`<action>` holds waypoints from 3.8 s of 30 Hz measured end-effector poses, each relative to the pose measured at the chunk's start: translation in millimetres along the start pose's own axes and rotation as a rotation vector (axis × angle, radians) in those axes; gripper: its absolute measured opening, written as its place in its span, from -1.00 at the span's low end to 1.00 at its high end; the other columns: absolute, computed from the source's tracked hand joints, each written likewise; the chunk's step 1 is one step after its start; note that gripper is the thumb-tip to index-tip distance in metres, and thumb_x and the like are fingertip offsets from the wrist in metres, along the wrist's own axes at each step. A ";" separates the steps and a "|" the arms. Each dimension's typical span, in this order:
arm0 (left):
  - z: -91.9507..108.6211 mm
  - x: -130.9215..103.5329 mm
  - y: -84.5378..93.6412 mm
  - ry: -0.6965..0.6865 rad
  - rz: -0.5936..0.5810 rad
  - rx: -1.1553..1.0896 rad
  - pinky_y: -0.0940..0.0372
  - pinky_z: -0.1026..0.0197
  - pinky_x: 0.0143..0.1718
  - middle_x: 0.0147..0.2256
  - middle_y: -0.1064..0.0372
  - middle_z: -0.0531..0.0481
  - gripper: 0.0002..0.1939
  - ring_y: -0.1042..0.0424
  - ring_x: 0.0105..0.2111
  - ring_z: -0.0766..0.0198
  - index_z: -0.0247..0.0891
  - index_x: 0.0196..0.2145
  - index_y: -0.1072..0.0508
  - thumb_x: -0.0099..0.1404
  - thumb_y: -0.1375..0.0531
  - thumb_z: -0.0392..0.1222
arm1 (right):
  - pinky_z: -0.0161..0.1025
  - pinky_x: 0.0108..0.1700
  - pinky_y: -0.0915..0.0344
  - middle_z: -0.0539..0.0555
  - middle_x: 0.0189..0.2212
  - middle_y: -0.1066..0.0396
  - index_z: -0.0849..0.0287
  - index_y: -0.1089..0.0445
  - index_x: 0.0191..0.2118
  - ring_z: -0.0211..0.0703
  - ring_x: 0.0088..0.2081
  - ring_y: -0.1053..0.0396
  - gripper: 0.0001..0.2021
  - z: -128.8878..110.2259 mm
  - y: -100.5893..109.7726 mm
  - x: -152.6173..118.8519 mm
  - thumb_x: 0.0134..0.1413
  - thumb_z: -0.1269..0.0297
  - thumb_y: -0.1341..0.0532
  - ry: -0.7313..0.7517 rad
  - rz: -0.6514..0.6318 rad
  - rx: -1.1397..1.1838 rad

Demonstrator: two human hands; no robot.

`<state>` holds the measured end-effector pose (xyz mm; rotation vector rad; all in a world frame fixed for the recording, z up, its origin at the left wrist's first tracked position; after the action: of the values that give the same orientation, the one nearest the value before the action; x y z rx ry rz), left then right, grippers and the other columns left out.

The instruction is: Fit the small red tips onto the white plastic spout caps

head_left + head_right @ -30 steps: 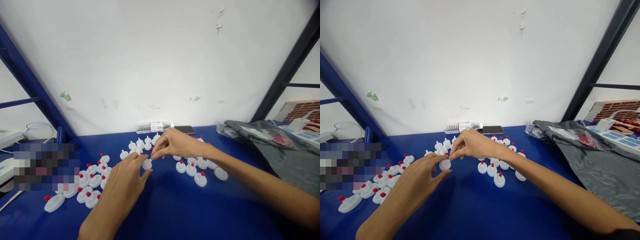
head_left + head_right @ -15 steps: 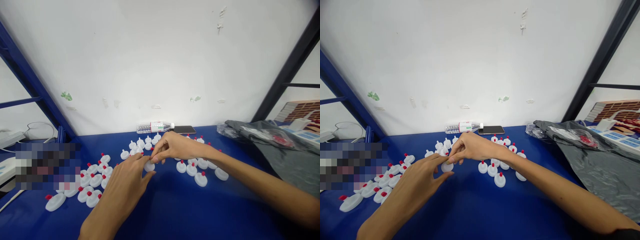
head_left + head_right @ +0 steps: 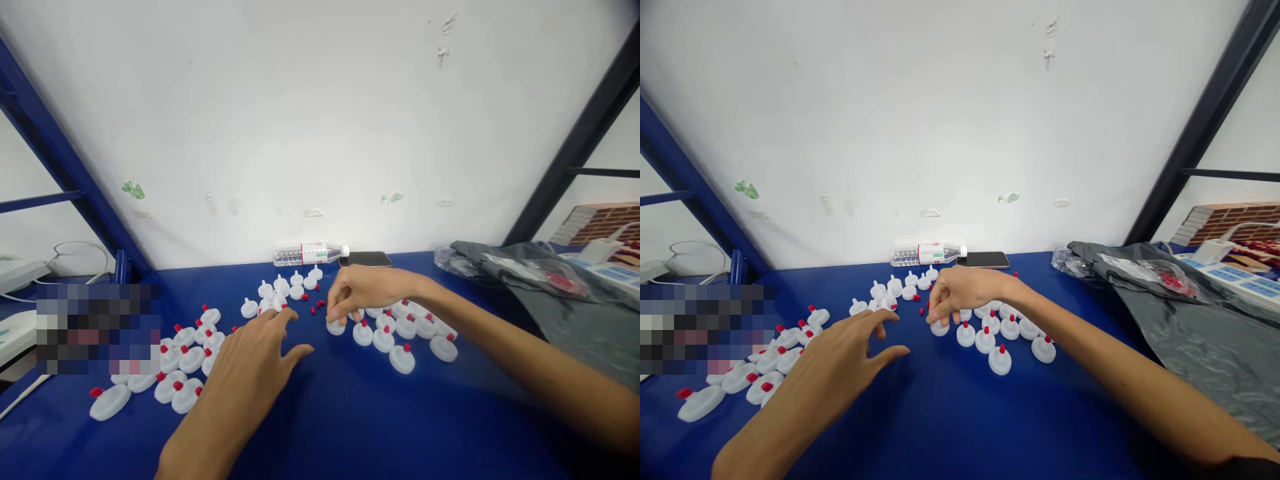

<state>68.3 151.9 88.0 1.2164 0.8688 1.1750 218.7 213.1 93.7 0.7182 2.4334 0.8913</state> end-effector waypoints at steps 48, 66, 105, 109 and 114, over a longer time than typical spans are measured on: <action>-14.9 -12.3 54.2 -0.199 0.487 -0.351 -0.36 0.19 -0.32 -0.25 -0.60 0.02 -0.75 -0.57 -0.34 0.19 -0.14 -0.16 -0.61 0.43 -0.10 -0.19 | -0.19 -0.16 -0.33 0.13 -0.19 -0.58 0.15 -0.41 -0.22 -0.03 -0.14 -0.50 -0.92 18.8 72.6 29.6 0.24 0.28 -0.21 -0.050 0.637 -0.401; -3.3 -16.0 58.2 -0.165 0.368 -0.701 -0.28 0.28 -0.50 -0.35 -0.61 0.05 -0.77 -0.52 -0.47 0.29 -0.07 -0.17 -0.66 0.38 -0.20 -0.07 | -0.30 -0.38 -0.27 -0.02 -0.42 -0.53 0.11 -0.53 -0.21 -0.22 -0.39 -0.44 -0.73 -66.6 2.5 -15.7 0.13 0.01 -0.37 0.255 0.339 0.076; -5.2 -21.2 46.6 0.106 0.359 -0.814 0.09 0.35 -0.74 -0.57 -0.53 0.04 -0.62 -0.16 -0.73 0.41 -0.17 -0.14 -0.67 0.23 -0.28 0.11 | -0.20 -0.20 -0.35 -0.02 -0.34 -0.55 0.07 -0.30 -0.18 -0.13 -0.22 -0.53 -0.71 -58.1 -4.2 -17.7 0.10 0.18 -0.41 0.328 0.369 0.352; -0.6 -25.5 51.9 0.074 0.451 -0.696 0.09 0.35 -0.77 -0.55 -0.55 0.06 -0.71 -0.34 -0.67 0.32 -0.08 -0.15 -0.67 0.27 -0.25 0.03 | -0.22 -0.21 -0.33 -0.03 -0.34 -0.54 0.07 -0.30 -0.21 -0.16 -0.23 -0.51 -0.74 -57.7 -2.5 -18.0 0.11 0.20 -0.40 0.325 0.401 0.323; -0.2 -21.0 48.4 0.067 0.372 -0.711 0.06 0.33 -0.77 -0.58 -0.54 0.05 -0.69 -0.31 -0.71 0.32 -0.10 -0.15 -0.67 0.28 -0.23 0.06 | -0.23 -0.24 -0.34 -0.06 -0.38 -0.48 0.07 -0.30 -0.24 -0.20 -0.30 -0.47 -0.70 -57.2 -2.1 -16.4 0.06 0.16 -0.43 0.342 0.440 0.314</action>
<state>54.0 129.2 133.4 0.7591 0.2140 1.6458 198.3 175.9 135.4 1.3526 2.8097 0.8510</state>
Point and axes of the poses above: each hand's wrist, its own x-axis towards the middle knuckle, its own y-axis out of the back of the hand, z = x × y, the point moved 8 cm from there along x, towards the middle knuckle
